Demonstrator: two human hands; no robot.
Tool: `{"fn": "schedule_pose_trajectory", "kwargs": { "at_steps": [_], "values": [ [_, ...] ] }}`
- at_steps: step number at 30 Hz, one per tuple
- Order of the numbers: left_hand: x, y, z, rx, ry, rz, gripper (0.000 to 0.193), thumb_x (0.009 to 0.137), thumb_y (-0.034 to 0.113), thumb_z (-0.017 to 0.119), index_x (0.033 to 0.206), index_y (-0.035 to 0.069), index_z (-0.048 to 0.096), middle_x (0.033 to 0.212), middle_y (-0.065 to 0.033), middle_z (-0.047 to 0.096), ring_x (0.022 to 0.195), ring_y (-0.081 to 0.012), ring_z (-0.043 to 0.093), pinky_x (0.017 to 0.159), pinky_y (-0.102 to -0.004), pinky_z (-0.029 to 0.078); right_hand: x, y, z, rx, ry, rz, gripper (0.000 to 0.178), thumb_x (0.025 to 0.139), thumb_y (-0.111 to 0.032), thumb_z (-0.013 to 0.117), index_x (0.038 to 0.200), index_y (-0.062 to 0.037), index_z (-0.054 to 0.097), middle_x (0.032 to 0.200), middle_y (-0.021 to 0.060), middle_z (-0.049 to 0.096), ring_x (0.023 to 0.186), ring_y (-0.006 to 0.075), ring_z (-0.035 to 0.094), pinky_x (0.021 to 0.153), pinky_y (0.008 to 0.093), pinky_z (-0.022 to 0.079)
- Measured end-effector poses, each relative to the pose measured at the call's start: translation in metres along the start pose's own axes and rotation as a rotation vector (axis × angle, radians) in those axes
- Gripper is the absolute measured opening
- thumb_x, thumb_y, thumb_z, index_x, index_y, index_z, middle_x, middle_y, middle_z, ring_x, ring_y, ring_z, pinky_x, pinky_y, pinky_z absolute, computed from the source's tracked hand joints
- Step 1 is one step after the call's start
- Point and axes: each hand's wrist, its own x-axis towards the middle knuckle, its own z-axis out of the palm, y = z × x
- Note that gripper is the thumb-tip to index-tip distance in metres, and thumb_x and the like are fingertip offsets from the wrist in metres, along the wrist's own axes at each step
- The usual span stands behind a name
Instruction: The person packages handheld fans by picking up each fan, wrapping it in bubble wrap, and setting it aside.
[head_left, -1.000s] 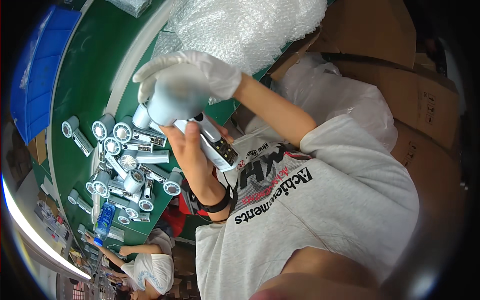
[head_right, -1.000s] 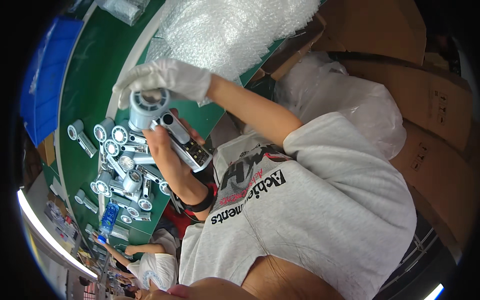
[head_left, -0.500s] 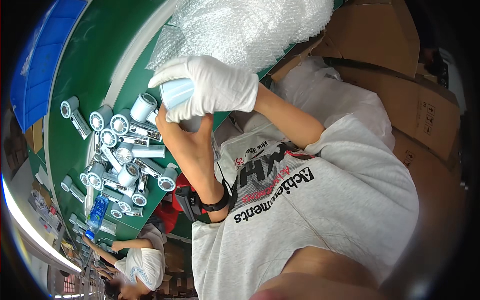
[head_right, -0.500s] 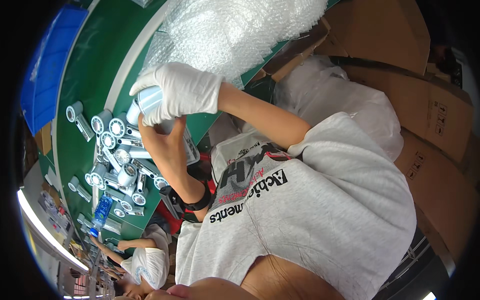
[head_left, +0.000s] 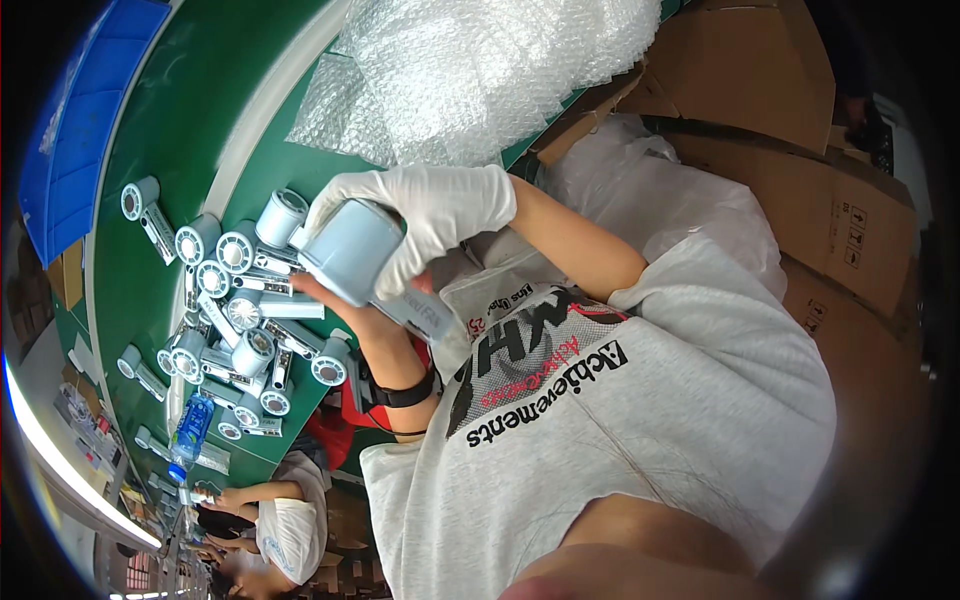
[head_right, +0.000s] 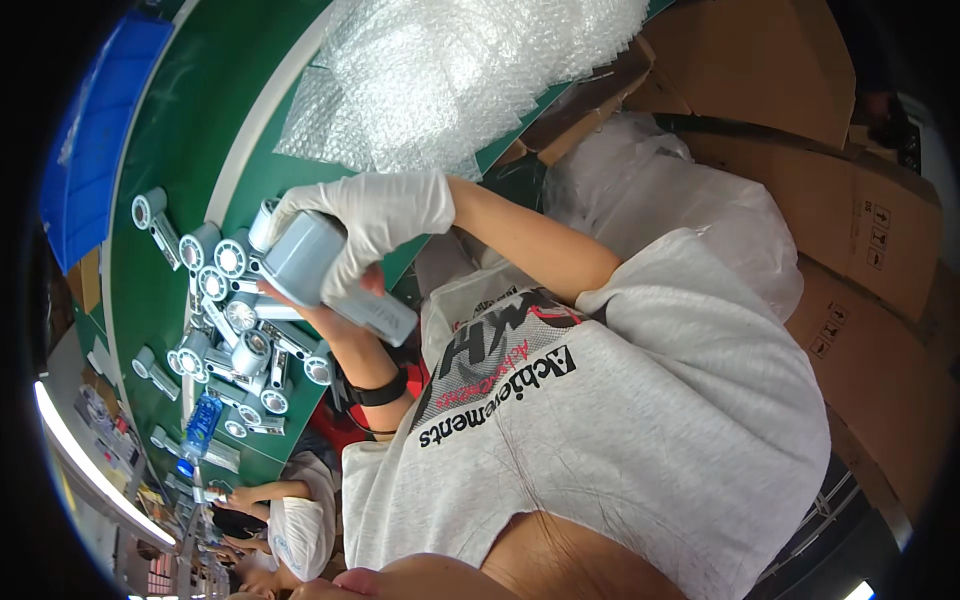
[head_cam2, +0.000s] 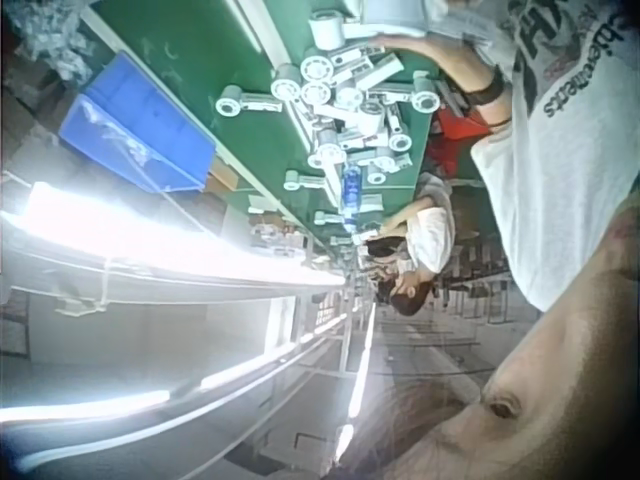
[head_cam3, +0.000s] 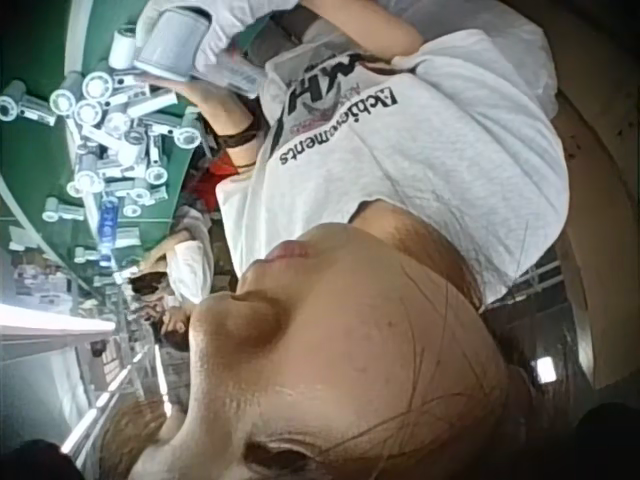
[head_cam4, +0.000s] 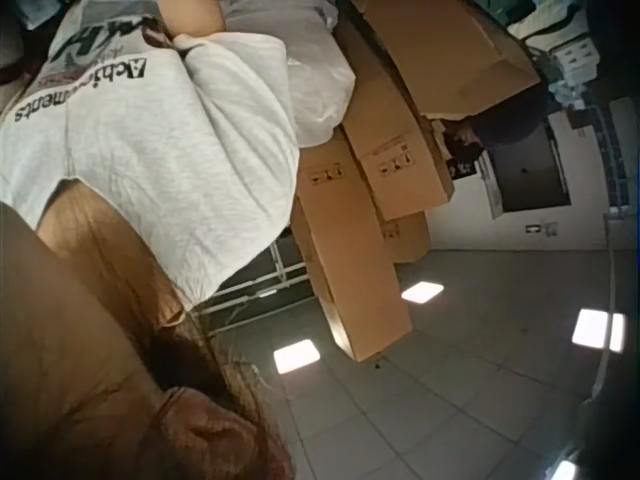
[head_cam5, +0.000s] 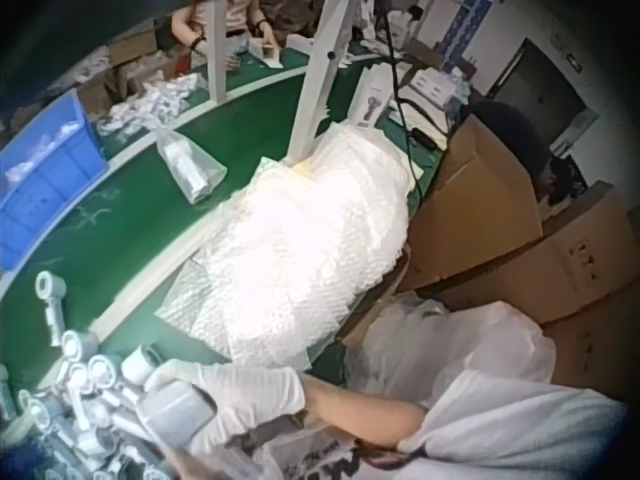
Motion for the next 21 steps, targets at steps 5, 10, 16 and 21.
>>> {"fn": "schedule_pose_trajectory", "kwargs": {
  "at_steps": [5, 10, 16, 21],
  "values": [
    [0.004, -0.009, 0.004, -0.212, 0.259, -0.214, 0.048, 0.086, 0.033, 0.037, 0.12, -0.001, 0.038, 0.104, -0.0197, 0.05, 0.085, -0.0273, 0.057, 0.072, -0.0357, 0.051, 0.006, 0.018, 0.0, -0.316, -0.074, -0.127, 0.026, 0.082, -0.029, 0.055, 0.102, -0.0126, 0.061, 0.124, 0.0147, 0.043, 0.114, 0.024, 0.042, 0.096, 0.0331, 0.033],
    [0.012, 0.019, 0.011, -0.222, 0.227, -0.303, 0.044, 0.09, 0.038, 0.038, 0.117, 0.003, 0.042, 0.108, -0.0146, 0.053, 0.096, -0.0219, 0.054, 0.08, -0.0346, 0.046, -0.021, 0.011, 0.01, -0.787, 0.059, -0.408, 0.026, 0.08, -0.018, 0.056, 0.105, -0.0154, 0.062, 0.136, 0.013, 0.028, 0.123, 0.0271, 0.032, 0.1, 0.0328, 0.028],
    [0.026, 0.027, 0.038, 0.317, 0.152, 0.032, 0.052, 0.087, 0.045, 0.039, 0.115, 0.001, 0.042, 0.105, -0.0167, 0.054, 0.094, -0.0228, 0.055, 0.079, -0.0348, 0.047, -0.044, 0.016, 0.042, -0.374, 0.035, -0.36, 0.047, 0.074, -0.004, 0.056, 0.12, -0.0131, 0.05, 0.132, 0.0145, 0.036, 0.116, 0.0273, 0.042, 0.096, 0.0328, 0.033],
    [0.045, 0.021, 0.047, 0.087, 0.365, 0.272, 0.05, 0.087, 0.04, 0.041, 0.117, 0.0, 0.04, 0.105, -0.0169, 0.053, 0.082, -0.0258, 0.058, 0.078, -0.0377, 0.045, -0.027, 0.036, 0.051, -0.463, 0.398, -0.084, 0.054, 0.068, 0.0, 0.057, 0.12, -0.0052, 0.042, 0.116, 0.013, 0.05, 0.097, 0.0275, 0.055, 0.079, 0.0334, 0.044]
  ]
}}
